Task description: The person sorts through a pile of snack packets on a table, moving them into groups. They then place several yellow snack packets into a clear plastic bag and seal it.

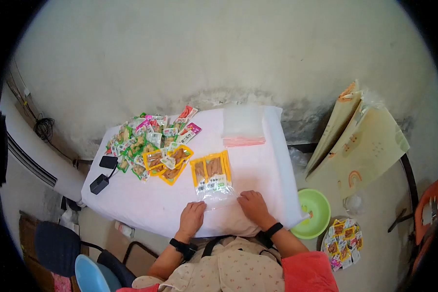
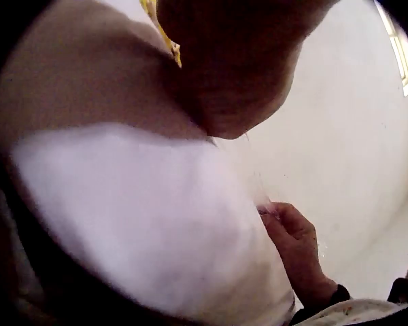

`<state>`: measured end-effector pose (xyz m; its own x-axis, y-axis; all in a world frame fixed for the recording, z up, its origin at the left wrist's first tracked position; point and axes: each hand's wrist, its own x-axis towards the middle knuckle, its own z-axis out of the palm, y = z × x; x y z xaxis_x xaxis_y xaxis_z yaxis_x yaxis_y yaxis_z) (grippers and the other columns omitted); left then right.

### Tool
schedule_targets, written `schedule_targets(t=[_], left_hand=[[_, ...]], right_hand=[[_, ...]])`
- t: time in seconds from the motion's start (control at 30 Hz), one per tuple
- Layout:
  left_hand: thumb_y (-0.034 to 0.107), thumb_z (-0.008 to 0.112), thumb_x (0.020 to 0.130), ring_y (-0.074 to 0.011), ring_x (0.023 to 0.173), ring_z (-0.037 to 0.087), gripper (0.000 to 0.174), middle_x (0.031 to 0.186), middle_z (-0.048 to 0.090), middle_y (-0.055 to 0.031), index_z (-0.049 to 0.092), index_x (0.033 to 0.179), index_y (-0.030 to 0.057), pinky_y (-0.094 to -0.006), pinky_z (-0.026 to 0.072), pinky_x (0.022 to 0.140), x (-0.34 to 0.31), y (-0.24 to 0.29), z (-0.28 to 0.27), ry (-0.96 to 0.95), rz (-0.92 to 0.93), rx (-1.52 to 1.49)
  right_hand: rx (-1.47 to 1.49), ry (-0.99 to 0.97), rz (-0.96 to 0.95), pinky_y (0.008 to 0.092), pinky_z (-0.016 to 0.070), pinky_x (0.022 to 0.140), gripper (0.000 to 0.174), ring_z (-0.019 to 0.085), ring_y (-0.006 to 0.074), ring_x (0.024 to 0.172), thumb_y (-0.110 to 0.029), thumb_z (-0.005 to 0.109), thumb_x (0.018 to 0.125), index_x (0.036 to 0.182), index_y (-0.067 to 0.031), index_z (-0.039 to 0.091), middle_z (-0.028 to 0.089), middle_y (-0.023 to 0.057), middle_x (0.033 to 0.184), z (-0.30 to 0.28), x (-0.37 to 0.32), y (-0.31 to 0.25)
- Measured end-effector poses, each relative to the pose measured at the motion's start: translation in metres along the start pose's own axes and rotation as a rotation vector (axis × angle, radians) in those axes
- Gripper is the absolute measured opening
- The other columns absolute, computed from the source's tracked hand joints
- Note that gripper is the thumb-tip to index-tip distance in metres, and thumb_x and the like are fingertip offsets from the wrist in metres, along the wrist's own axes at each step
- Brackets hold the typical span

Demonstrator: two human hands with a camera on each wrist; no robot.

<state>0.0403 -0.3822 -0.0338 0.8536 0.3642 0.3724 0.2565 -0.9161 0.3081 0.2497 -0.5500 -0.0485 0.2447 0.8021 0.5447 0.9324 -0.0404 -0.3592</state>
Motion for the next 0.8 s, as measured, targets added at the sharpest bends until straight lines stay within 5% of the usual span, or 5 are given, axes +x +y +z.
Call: schedule_targets(t=[0.23, 0.37, 0.5, 0.8], left_hand=[[0.003, 0.059, 0.077, -0.0292, 0.082, 0.059, 0.015, 0.087, 0.064, -0.0109, 0.066, 0.089, 0.0061, -0.0358, 0.0496, 0.073, 0.004, 0.001, -0.007, 0.226, -0.193, -0.358], [0.006, 0.059, 0.085, -0.0139, 0.07, 0.06, 0.014, 0.083, 0.067, -0.0076, 0.067, 0.095, 0.0014, -0.0262, 0.0494, 0.066, 0.02, 0.004, -0.037, 0.188, -0.335, -0.626], [0.008, 0.059, 0.087, -0.0099, 0.07, 0.06, 0.013, 0.082, 0.067, -0.0053, 0.066, 0.095, 0.0001, -0.0235, 0.0492, 0.065, 0.033, 0.003, -0.048, 0.274, -0.289, -0.787], [0.016, 0.057, 0.089, -0.0082, 0.065, 0.059, 0.017, 0.08, 0.068, -0.0046, 0.062, 0.101, 0.005, -0.0198, 0.0425, 0.056, 0.02, 0.041, -0.082, 0.374, -0.247, -0.953]], right_hand=[[0.093, 0.13, 0.046, 0.0398, 0.0443, 0.08, 0.009, 0.057, 0.0287, 0.093, -0.008, 0.063, 0.077, 0.086, -0.0062, 0.062, 0.061, 0.011, 0.098, -0.022, 0.01, -0.014], [0.231, 0.282, 0.015, 0.0396, 0.047, 0.074, 0.006, 0.059, 0.0308, 0.086, -0.008, 0.063, 0.079, 0.083, -0.0034, 0.063, 0.063, 0.0125, 0.09, -0.051, 0.039, -0.027], [0.342, 0.214, 0.14, 0.038, 0.048, 0.072, 0.007, 0.06, 0.031, 0.082, -0.008, 0.062, 0.081, 0.083, -0.0022, 0.064, 0.064, 0.0118, 0.085, -0.077, 0.05, -0.044], [0.525, 0.282, 0.214, 0.0275, 0.0464, 0.068, 0.012, 0.06, 0.0142, 0.075, -0.012, 0.065, 0.083, 0.089, -0.0015, 0.066, 0.066, 0.0059, 0.081, -0.088, 0.039, -0.055]])
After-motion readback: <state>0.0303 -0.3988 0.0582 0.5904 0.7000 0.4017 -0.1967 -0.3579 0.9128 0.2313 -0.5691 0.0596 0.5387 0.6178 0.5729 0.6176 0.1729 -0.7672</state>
